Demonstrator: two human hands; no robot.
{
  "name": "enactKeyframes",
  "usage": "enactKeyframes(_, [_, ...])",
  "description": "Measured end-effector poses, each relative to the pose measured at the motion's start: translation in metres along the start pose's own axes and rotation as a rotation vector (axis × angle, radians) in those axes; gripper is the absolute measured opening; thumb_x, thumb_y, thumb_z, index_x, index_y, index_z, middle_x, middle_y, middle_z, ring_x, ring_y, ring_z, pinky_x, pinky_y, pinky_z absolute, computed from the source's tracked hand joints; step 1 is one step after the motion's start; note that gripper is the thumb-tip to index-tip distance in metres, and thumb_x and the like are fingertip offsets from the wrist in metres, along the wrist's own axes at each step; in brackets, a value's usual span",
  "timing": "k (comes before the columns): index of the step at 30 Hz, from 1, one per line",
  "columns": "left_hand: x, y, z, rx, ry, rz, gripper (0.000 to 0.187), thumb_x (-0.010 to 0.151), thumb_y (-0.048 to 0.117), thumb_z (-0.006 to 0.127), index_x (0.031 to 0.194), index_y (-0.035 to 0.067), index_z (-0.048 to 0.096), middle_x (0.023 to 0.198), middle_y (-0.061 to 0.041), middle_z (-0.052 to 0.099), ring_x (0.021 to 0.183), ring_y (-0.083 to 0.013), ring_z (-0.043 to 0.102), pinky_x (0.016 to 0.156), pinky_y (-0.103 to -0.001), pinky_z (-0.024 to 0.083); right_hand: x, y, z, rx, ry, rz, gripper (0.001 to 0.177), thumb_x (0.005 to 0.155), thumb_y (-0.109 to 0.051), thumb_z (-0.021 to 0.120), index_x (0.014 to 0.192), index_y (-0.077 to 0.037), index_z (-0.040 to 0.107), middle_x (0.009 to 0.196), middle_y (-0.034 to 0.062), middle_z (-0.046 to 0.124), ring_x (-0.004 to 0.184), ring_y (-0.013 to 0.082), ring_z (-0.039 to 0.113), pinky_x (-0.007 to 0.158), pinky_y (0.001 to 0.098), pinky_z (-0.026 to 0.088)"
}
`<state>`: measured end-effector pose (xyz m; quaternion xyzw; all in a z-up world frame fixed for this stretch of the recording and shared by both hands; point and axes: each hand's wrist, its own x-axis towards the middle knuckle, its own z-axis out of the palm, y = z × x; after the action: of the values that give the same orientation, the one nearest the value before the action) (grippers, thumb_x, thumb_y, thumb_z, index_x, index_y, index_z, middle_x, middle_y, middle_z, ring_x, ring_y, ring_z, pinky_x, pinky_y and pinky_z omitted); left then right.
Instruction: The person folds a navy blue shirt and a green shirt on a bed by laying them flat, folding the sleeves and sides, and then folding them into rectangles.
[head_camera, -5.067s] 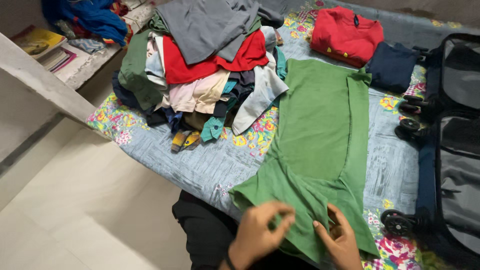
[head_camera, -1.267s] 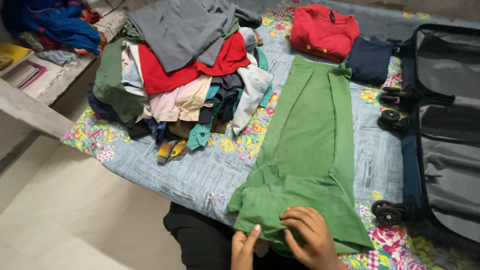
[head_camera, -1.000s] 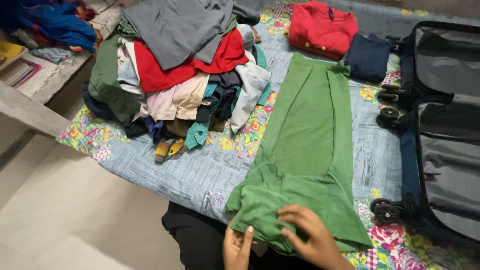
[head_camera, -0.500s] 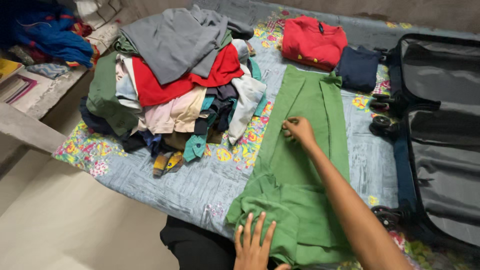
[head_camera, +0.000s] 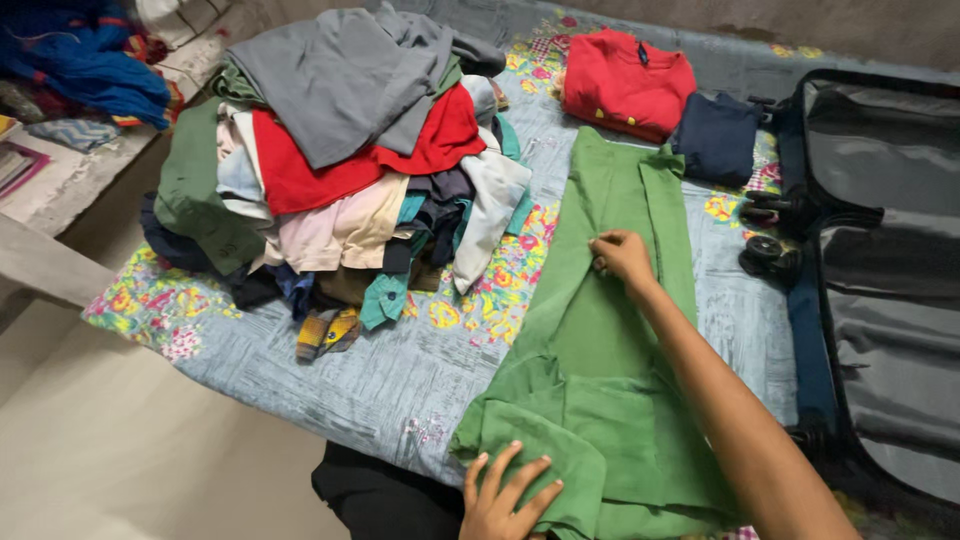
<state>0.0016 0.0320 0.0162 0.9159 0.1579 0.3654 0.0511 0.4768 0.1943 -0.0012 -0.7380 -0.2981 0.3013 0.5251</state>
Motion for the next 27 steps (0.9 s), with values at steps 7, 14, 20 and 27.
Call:
enactKeyframes(7, [0.006, -0.004, -0.006, -0.158, -0.167, 0.010, 0.040, 0.097, 0.044, 0.055, 0.129, 0.027, 0.071, 0.144, 0.000, 0.061, 0.140, -0.0305, 0.050, 0.113, -0.054, 0.031, -0.016, -0.026, 0.017, -0.317, 0.079, -0.188, 0.051, 0.088, -0.025, 0.076, 0.126, 0.006, 0.063, 0.074, 0.0072, 0.072, 0.061, 0.0144, 0.067, 0.054, 0.0259, 0.050])
enactKeyframes(14, [0.043, -0.027, -0.059, -0.366, -0.174, -0.123, 0.057, 0.089, 0.043, 0.073, 0.134, 0.010, 0.061, 0.141, -0.011, 0.058, 0.137, -0.0380, 0.047, 0.109, -0.055, 0.031, -0.086, -0.022, 0.016, -0.140, -0.191, 0.035, 0.056, 0.093, -0.023, 0.070, 0.141, 0.003, 0.058, 0.085, 0.0161, 0.075, 0.055, 0.0191, 0.060, 0.049, 0.0316, 0.049])
enactKeyframes(20, [0.075, -0.021, -0.077, -0.129, -0.089, -0.506, 0.055, 0.087, 0.030, 0.073, 0.134, 0.005, 0.058, 0.141, -0.015, 0.058, 0.137, -0.0383, 0.047, 0.110, -0.051, 0.033, -0.186, -0.019, 0.038, -0.037, -0.422, 0.087, 0.057, 0.087, -0.021, 0.069, 0.138, -0.001, 0.055, 0.094, 0.0003, 0.080, 0.064, 0.0124, 0.069, 0.055, 0.0271, 0.050])
enactKeyframes(27, [0.077, -0.013, -0.082, -0.191, -0.050, -0.552, 0.052, 0.087, 0.027, 0.073, 0.133, 0.006, 0.060, 0.141, -0.013, 0.060, 0.136, -0.0347, 0.049, 0.112, -0.049, 0.034, -0.234, -0.050, 0.040, -0.079, -0.278, -0.155, 0.053, 0.085, -0.019, 0.080, 0.133, -0.008, 0.061, 0.076, -0.0033, 0.064, 0.067, 0.0054, 0.057, 0.061, 0.0231, 0.049])
